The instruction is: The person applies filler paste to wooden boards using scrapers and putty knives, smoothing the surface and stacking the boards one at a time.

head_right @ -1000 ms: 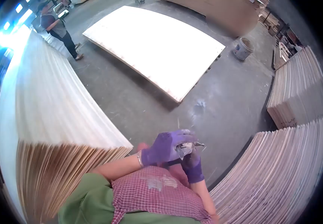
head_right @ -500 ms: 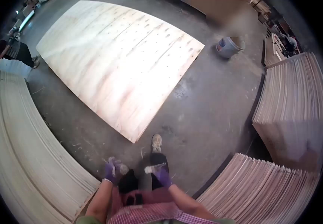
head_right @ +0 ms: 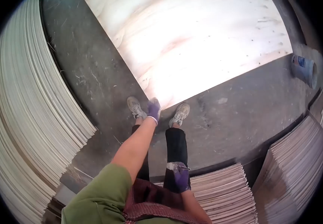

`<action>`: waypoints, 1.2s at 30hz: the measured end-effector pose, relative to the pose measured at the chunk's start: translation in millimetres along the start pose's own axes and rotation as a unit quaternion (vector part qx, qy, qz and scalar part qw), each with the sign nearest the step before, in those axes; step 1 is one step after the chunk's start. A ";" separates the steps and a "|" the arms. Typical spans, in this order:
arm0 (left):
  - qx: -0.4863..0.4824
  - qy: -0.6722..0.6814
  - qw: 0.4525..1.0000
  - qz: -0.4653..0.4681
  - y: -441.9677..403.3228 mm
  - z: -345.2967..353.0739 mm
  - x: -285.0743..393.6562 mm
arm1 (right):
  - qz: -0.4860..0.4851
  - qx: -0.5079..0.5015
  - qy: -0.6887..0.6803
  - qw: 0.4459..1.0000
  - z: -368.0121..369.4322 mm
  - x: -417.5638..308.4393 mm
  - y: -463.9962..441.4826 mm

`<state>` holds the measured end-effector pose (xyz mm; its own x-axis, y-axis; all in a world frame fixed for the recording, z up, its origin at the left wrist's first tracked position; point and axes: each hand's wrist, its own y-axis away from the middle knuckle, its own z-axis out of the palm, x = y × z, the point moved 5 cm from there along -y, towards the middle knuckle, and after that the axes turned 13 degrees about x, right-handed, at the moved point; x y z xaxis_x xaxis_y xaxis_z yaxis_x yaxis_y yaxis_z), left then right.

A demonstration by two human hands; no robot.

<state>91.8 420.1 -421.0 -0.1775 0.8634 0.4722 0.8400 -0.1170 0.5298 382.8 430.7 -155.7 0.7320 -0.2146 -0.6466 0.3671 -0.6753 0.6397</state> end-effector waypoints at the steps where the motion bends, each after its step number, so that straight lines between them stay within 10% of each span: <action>1: 0.081 0.011 0.991 -0.109 4.0 -5.2 8.0 | 0.000 -0.005 0.005 1.000 1.9 1.5 -0.1; 2: 0.162 0.021 0.963 -0.214 5.4 -10.1 5.0 | 0.040 -0.014 0.001 0.999 4.7 7.1 0.1; 4: 0.060 -0.050 0.997 -0.023 -4.5 6.4 -28.6 | 0.065 -0.027 0.002 0.998 4.5 3.4 -1.7; 6: 0.020 0.044 0.992 -0.117 10.7 -19.2 -26.3 | -0.053 -0.052 0.043 0.996 8.9 -26.2 -11.6; 8: -0.045 0.081 0.977 -0.192 16.2 -32.5 -32.1 | 0.030 -0.044 0.059 0.997 17.0 -2.6 -16.8; 10: -0.089 0.130 0.970 -0.185 40.3 -95.6 16.4 | -0.338 0.008 0.311 0.888 15.3 4.8 -1.2; 12: -0.091 0.324 0.931 -0.144 61.7 -108.7 25.9 | -0.147 -0.053 0.328 0.932 7.8 -16.4 1.5; 15: -0.117 0.199 0.972 -0.045 76.2 -112.9 2.5 | -0.355 0.055 0.400 0.843 -16.5 19.3 26.6; 17: -0.093 0.173 0.981 0.001 73.2 -107.8 -5.0 | -0.127 -0.048 0.161 0.978 -27.1 -49.4 7.9; 21: 0.099 0.060 0.957 0.265 84.9 -168.6 12.0 | 0.049 0.062 -0.102 0.992 -69.5 -91.6 32.4; 22: 0.029 0.172 0.975 0.135 79.0 -186.0 9.2 | 0.068 0.058 -0.145 0.985 -80.6 -98.8 41.0; 24: 0.029 0.075 0.963 0.258 73.3 -220.5 -2.0 | 0.085 0.058 -0.181 0.978 -93.2 -132.5 63.4; 36: 0.002 0.229 0.969 0.090 98.2 -360.6 -46.6 | 0.063 0.034 -0.174 0.982 -65.6 -271.6 91.7</action>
<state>-2.3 191.5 -136.9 -0.2354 0.5204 0.8209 0.8803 -0.2438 0.4070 255.3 473.4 105.8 0.5237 -0.5196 -0.6751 0.2384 -0.6713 0.7017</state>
